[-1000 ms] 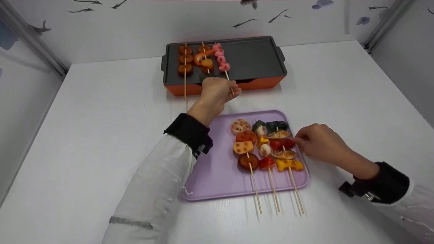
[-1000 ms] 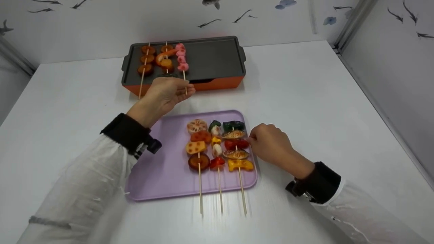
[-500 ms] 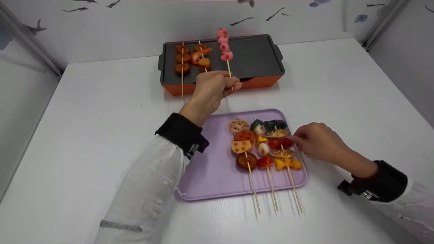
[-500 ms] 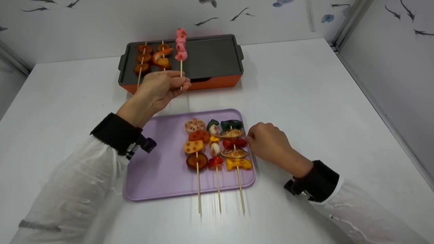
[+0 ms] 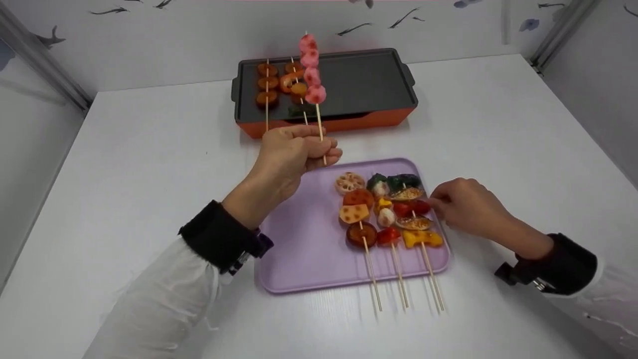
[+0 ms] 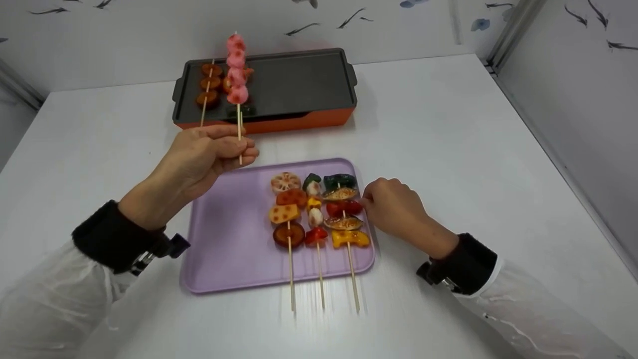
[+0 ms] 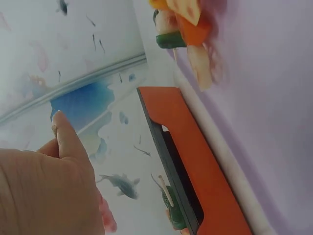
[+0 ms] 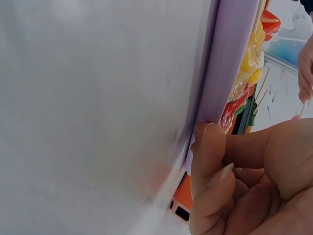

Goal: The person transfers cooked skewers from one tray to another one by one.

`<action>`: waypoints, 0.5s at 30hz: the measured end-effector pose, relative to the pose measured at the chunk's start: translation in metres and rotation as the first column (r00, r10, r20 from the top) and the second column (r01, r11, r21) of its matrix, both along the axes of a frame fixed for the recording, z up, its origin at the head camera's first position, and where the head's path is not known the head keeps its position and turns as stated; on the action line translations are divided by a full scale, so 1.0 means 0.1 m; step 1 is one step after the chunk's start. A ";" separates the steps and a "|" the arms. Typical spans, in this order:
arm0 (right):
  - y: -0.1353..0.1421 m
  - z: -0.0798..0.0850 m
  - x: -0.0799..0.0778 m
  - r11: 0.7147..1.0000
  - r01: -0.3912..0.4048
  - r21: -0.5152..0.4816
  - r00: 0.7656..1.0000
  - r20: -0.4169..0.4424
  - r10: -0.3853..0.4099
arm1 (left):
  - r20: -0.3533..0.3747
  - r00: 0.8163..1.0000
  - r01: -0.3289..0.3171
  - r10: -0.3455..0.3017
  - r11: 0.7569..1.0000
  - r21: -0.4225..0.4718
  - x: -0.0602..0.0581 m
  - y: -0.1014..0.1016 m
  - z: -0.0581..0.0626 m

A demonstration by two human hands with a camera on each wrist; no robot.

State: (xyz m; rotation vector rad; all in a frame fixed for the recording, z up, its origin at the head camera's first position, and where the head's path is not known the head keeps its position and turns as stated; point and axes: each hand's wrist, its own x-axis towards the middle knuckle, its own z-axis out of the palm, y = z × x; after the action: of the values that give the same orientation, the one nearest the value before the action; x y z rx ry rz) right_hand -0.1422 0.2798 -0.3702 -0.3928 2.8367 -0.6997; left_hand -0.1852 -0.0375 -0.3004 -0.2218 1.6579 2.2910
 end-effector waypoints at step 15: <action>-0.01 0.00 0.00 1.000 0.005 0.027 1.000 0.000 -0.005 | 0.060 0.988 0.146 -0.142 0.985 -0.088 0.82 -0.25 -0.28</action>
State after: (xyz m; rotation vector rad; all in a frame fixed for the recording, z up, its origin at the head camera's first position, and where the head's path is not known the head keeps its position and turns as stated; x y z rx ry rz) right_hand -0.1426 0.2785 -0.3700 -0.3822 2.8445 -0.6621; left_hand -0.1032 -0.0627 -0.3280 -0.1758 1.6965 2.0881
